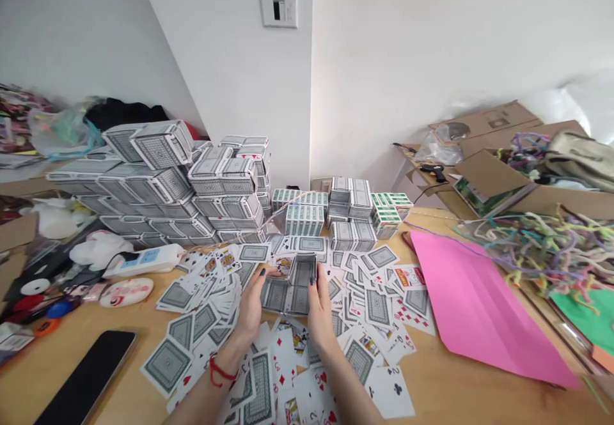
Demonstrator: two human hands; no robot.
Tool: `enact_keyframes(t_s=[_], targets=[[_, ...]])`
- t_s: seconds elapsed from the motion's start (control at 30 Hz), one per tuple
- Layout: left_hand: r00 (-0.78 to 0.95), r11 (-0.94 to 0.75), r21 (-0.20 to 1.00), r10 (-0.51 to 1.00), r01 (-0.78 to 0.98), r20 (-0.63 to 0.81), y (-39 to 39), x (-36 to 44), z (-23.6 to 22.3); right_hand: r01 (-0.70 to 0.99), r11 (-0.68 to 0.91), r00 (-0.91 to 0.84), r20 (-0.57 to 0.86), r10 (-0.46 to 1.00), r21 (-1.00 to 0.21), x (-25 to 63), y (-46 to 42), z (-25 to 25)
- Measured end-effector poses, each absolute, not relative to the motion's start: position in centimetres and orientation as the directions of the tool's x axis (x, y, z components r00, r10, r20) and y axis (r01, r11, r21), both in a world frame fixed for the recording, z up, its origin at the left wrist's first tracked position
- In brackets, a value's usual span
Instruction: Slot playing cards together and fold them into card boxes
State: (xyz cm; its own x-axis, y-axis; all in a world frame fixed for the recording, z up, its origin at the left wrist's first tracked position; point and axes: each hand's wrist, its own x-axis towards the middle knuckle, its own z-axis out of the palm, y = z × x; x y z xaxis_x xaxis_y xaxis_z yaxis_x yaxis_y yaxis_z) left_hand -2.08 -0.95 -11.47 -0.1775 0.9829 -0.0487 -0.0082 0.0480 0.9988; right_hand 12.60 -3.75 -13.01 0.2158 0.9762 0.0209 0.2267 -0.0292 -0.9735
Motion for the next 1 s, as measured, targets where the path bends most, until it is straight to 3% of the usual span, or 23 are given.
enact_keyframes(t_s=[0.33,0.57,0.7,0.87,1.0], targets=[[-0.103,0.028,0.998,0.994,-0.051,-0.033,-1.0,-2.1,-13.0,0.000,-0.034,0.199,-0.033,0.979,-0.999,11.9,-3.3,-14.0],[-0.075,0.037,0.999,0.997,0.017,-0.036,0.4,-3.3,-11.1,-0.044,-0.031,0.252,-0.041,0.967,-0.999,12.3,-4.1,-12.9],[-0.263,-0.012,1.000,0.965,-0.024,0.006,2.1,-4.7,-10.3,0.029,-0.099,0.359,-0.082,0.930,-0.995,14.5,-2.5,-12.0],[-0.660,-0.105,0.993,0.750,-0.050,0.046,0.0,-4.0,-11.4,-0.079,-0.045,0.204,-0.060,0.977,-0.996,15.1,2.1,-10.9],[-0.615,0.018,1.000,0.788,-0.005,-0.017,-2.7,-2.1,-12.5,-0.045,-0.076,0.129,-0.081,0.988,-0.996,13.6,2.3,-11.3]])
